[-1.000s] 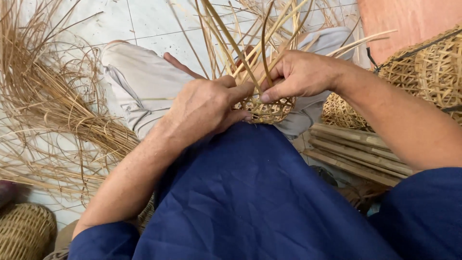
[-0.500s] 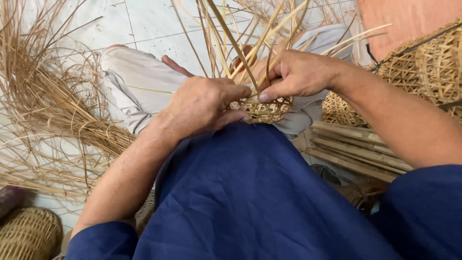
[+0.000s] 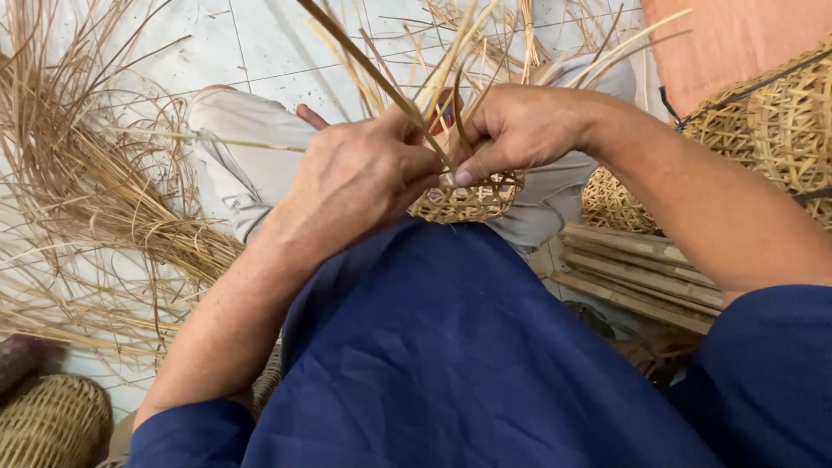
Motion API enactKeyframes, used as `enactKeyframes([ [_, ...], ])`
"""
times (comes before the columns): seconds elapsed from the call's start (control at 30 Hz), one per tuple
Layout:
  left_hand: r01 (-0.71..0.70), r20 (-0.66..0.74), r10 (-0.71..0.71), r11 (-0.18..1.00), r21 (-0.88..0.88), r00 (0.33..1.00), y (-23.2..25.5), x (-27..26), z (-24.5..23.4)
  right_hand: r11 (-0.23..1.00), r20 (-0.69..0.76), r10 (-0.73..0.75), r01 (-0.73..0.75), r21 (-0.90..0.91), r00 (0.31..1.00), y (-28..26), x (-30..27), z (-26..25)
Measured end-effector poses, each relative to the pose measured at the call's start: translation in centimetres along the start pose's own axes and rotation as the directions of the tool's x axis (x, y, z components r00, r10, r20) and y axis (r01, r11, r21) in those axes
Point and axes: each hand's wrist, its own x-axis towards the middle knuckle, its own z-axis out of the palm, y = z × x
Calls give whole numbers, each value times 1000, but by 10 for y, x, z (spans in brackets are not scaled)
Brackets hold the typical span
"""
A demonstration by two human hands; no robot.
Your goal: A person is weaving a small basket using thin strips of bamboo or similar natural fiber.
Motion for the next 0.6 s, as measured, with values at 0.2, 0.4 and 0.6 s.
enactKeyframes([
  [0.2, -178, -8, 181, 974, 138, 983, 0, -4, 1, 994, 48, -88, 91, -53, 995, 8, 7, 2],
  [0.4, -104, 73, 120, 976, -192, 990, -9, -5, 0, 997, 16, -69, 69, -30, 997, 10, 4, 6],
  [0.6, -119, 160, 118, 993, -4, 980, -10, -12, 6, 999, 7, -24, 24, 49, 1000, 18, 6, 10],
])
